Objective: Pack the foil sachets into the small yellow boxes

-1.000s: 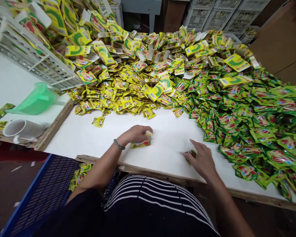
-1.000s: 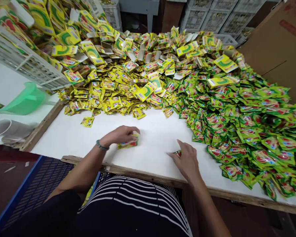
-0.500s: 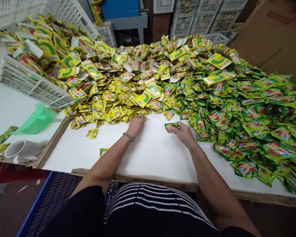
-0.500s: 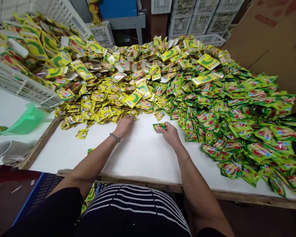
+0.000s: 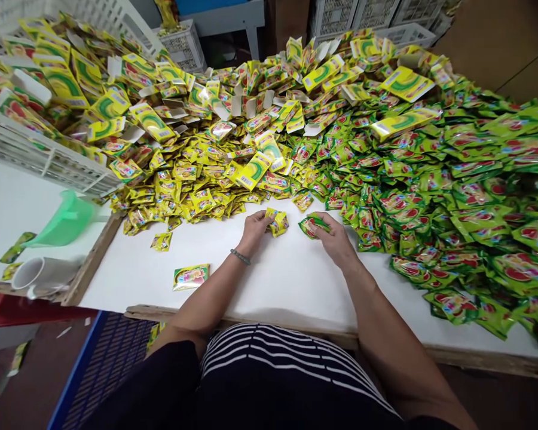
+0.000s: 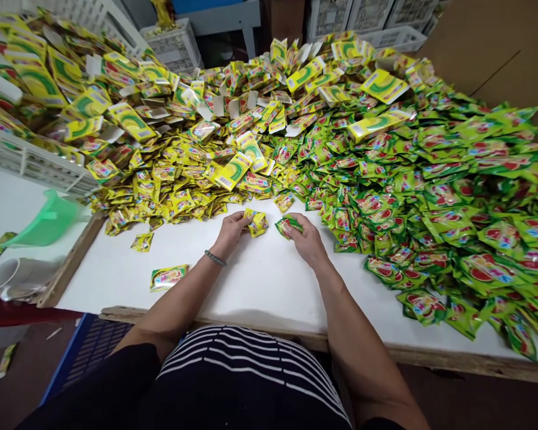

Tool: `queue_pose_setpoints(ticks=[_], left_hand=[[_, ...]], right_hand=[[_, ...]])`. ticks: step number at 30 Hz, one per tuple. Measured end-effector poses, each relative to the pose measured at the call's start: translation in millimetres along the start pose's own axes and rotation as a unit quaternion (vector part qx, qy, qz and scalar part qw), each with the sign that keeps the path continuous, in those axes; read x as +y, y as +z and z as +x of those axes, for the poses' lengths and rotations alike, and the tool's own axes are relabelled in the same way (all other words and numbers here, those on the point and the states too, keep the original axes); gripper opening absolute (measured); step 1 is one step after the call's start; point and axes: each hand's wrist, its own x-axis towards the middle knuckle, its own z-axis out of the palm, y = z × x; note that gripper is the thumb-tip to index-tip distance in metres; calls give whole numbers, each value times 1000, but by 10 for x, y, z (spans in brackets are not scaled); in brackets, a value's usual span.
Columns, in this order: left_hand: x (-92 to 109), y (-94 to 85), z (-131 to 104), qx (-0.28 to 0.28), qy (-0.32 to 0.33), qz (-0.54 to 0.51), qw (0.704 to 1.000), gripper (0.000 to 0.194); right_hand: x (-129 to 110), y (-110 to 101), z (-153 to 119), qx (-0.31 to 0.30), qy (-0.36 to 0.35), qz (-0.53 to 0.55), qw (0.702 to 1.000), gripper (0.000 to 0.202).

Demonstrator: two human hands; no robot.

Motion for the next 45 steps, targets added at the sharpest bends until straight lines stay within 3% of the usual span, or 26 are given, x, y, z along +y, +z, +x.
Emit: queue_pose_setpoints(ticks=[3, 7, 11, 15, 18, 20, 22, 24, 26, 30, 35, 39, 42, 45], left_hand=[[-27, 83, -46, -9, -19, -19, 1000, 44], [-42, 146, -137, -47, -7, -2, 999, 50], [-60, 170, -211, -95, 8, 11, 995, 51], [-114, 201, -193, -80, 26, 4, 996, 49], [-109, 194, -151, -29, 23, 13, 999, 41], [-56, 155, -151, 42, 37, 66, 996, 34], [16, 101, -187, 124, 85, 173, 973, 30], [63, 63, -241, 169, 123, 274, 939, 26], [57, 61, -282, 133, 90, 292, 943, 28], [-61, 130, -274, -3, -20, 103, 994, 36], [-101, 151, -277, -66, 21, -7, 998, 39], [-93, 147, -322, -110, 61, 7, 992, 43], [-128, 165, -317, -99, 79, 24, 992, 45], [-68, 175, -284, -111, 94, 80, 986, 44]], right_hand=[[-66, 24, -41, -31, 2, 9, 999, 46], [-74, 93, -55, -23, 35, 15, 999, 51], [-11, 140, -50, -42, 18, -83, 995, 47], [-4, 195, -86, -35, 20, -163, 986, 46], [-15, 241, -111, 17, 30, -147, 989, 49], [-6, 258, -105, 55, 41, -112, 991, 51], [17, 266, -82, 70, 55, -70, 994, 52], [41, 274, -56, 58, 67, -18, 996, 53], [59, 286, -40, 39, 62, 37, 997, 55], [75, 289, -48, 8, 50, 48, 998, 57], [45, 207, -79, -17, 20, -48, 999, 50], [-13, 190, -124, -57, 13, -93, 994, 52], [-12, 220, -149, -49, 31, -51, 997, 64], [45, 246, -138, -48, 45, 38, 997, 60]])
